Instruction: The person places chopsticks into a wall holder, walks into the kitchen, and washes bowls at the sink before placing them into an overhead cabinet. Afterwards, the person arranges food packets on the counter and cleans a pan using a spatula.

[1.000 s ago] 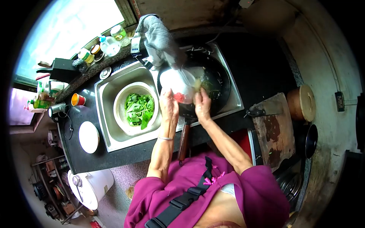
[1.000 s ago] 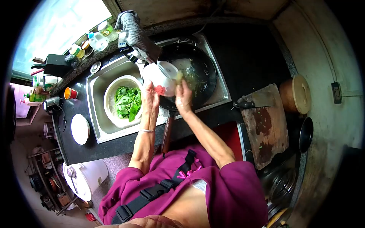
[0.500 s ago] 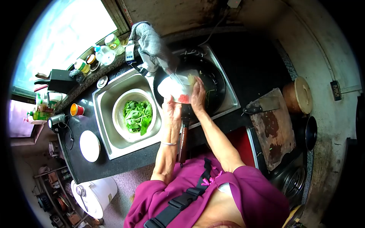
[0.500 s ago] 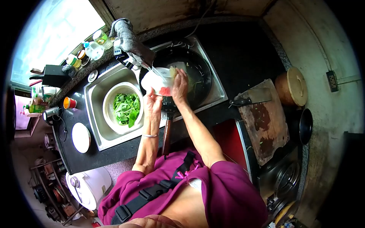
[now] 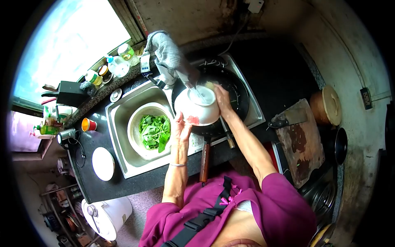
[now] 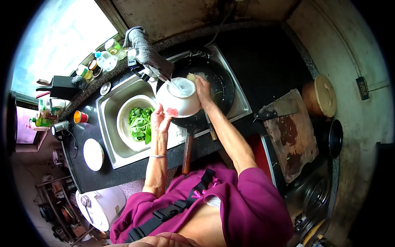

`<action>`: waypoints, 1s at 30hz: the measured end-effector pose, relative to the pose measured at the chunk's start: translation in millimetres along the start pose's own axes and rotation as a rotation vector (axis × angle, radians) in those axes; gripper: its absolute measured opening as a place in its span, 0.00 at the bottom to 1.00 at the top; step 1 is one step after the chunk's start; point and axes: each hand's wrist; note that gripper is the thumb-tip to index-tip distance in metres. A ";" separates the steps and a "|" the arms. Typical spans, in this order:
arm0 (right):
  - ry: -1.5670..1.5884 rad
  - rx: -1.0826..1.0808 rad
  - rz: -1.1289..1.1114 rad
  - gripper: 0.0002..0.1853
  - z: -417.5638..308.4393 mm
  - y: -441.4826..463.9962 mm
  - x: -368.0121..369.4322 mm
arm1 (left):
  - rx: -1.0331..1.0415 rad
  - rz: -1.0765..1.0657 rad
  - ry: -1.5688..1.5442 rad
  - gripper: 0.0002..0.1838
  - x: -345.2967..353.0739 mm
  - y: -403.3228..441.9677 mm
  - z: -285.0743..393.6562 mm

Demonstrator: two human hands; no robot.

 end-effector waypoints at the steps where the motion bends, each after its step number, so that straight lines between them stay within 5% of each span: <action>1: -0.060 -0.056 0.078 0.24 -9.6 -11.0 6.9 | 0.004 -0.002 -0.006 0.19 0.2 1.1 0.0; 8: -0.516 -0.402 0.083 0.28 -74.8 -85.6 43.5 | 0.058 -0.007 0.069 0.19 4.4 14.5 -12.0; 11: -0.649 -0.569 -0.037 0.25 -77.8 -103.5 53.4 | 0.106 0.064 0.128 0.19 1.7 20.8 -20.0; 14: -0.903 -0.679 -0.260 0.22 -87.3 -87.9 55.0 | 0.070 -0.110 0.043 0.19 5.6 18.9 -25.5; 18: -0.859 -0.764 -0.369 0.19 -87.8 -36.6 62.8 | 0.271 -0.033 0.447 0.17 4.5 24.7 -22.3; 22: -0.991 -0.605 -0.519 0.15 -73.8 13.1 62.9 | 0.234 0.079 0.510 0.13 29.9 4.7 -31.5; 26: -0.224 -0.259 -0.630 0.15 -24.5 62.0 31.9 | 0.212 0.020 0.540 0.14 1.2 10.9 -18.3; 28: -0.295 -0.063 -0.774 0.16 -52.5 46.0 18.8 | 0.250 0.044 0.499 0.13 -7.5 12.8 -14.5; 30: -0.002 0.073 -0.446 0.20 -40.6 25.3 8.6 | 0.292 -0.021 0.449 0.13 -35.0 20.2 -4.0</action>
Point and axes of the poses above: each hand's wrist, its own y-axis towards the middle knuckle, its own x-axis out of the palm, z = x × y, and after that the axes turned 12 degrees about -x, right-handed
